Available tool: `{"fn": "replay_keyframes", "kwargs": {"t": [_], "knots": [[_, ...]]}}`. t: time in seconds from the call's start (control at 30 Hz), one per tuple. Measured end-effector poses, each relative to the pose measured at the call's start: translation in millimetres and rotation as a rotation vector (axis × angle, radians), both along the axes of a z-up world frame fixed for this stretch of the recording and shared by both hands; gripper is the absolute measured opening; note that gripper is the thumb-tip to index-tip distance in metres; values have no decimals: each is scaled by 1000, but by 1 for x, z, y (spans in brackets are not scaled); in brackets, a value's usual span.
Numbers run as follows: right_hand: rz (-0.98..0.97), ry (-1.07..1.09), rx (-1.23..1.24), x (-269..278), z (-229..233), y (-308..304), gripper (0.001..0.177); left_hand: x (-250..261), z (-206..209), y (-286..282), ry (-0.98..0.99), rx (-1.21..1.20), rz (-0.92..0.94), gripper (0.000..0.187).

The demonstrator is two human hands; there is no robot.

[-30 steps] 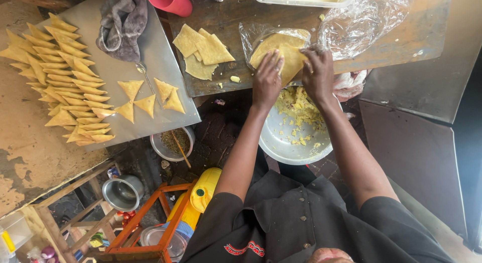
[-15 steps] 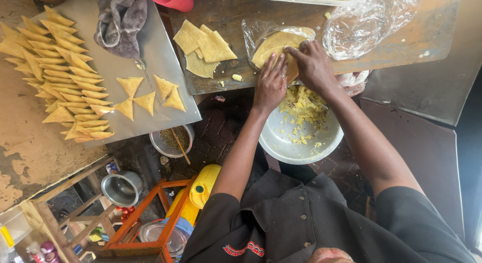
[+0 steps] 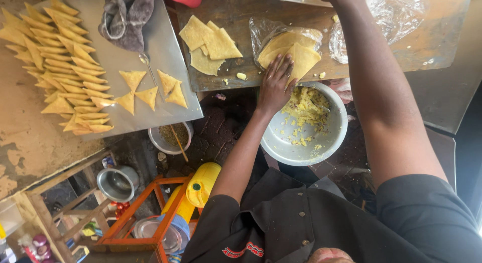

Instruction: The person folds square pastry sheets into cones, scoops a yellow filling from a bowl, and seals the pastry into triangular samosas. The finished samosas are placed on a metal tray to the left.

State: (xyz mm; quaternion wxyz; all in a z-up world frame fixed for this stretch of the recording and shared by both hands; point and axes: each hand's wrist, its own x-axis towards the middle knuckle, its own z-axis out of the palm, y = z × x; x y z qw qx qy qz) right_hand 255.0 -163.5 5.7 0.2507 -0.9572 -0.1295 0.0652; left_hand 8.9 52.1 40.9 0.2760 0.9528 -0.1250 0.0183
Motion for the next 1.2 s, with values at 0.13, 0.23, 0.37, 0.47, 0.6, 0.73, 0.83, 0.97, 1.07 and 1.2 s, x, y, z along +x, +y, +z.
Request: {"fn": "replay_keyframes", "kwargs": {"t": [0.13,0.23,0.37,0.47,0.6,0.73,0.83,0.97,1.07,1.2], "knots": [[-101,121,275,-4,30,-15,19,3,9,-4,59,-98,51,54],[-163,282,657,-15,60,-23,23,12,12,-4,258,-220,144,40],[-231,640,994,-72,87,-23,14,22,9,6,400,-728,324,31],[-350,834,900,-124,95,-7,8,22,6,15,362,-733,392,24],[-233,738,586,-170,92,24,55,21,7,17,163,-320,183,26],[-47,426,316,-184,81,43,72,17,12,19,125,-306,134,21],[62,243,6,-193,77,47,78,20,18,21,141,-321,124,17],[212,171,-304,-216,84,53,83,24,26,22,145,-289,126,19],[322,247,-448,-218,93,54,75,30,26,24,155,-288,110,20],[330,77,-329,-196,97,45,63,34,19,26,227,-304,137,23]]}}
